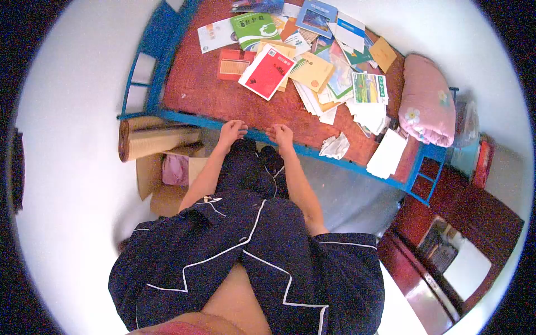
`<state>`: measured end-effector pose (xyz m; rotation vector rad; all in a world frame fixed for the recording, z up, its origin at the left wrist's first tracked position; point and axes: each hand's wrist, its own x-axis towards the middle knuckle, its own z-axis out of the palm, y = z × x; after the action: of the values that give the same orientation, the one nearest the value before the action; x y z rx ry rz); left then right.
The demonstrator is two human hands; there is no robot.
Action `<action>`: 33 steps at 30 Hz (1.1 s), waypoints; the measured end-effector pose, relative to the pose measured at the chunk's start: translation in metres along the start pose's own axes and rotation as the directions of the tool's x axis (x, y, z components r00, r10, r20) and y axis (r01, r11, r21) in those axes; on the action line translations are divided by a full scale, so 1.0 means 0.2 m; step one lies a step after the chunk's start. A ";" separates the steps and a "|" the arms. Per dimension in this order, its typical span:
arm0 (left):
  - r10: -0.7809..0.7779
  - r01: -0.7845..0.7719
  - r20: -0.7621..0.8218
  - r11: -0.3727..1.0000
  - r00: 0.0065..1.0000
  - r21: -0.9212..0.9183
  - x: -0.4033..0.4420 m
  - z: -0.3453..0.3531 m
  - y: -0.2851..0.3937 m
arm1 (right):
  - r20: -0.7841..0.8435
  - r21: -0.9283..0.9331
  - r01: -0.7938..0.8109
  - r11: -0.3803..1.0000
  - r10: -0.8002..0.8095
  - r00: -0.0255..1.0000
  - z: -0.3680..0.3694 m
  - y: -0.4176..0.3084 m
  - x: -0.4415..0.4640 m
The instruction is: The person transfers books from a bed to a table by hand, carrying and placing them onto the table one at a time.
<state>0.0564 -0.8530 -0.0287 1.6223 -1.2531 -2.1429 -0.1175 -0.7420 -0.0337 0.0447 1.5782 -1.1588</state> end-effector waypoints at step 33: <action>0.393 -0.342 -0.168 0.901 0.904 0.267 1.63 -0.24 -0.20 | -0.185 -0.690 0.100 0.717 -0.308 0.933 0.03 0.26 1.25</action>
<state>-0.0170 -1.0437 -0.2913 1.4984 -1.6314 -1.5952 -0.1775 -0.8503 -0.2566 -0.4795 2.2406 -0.6906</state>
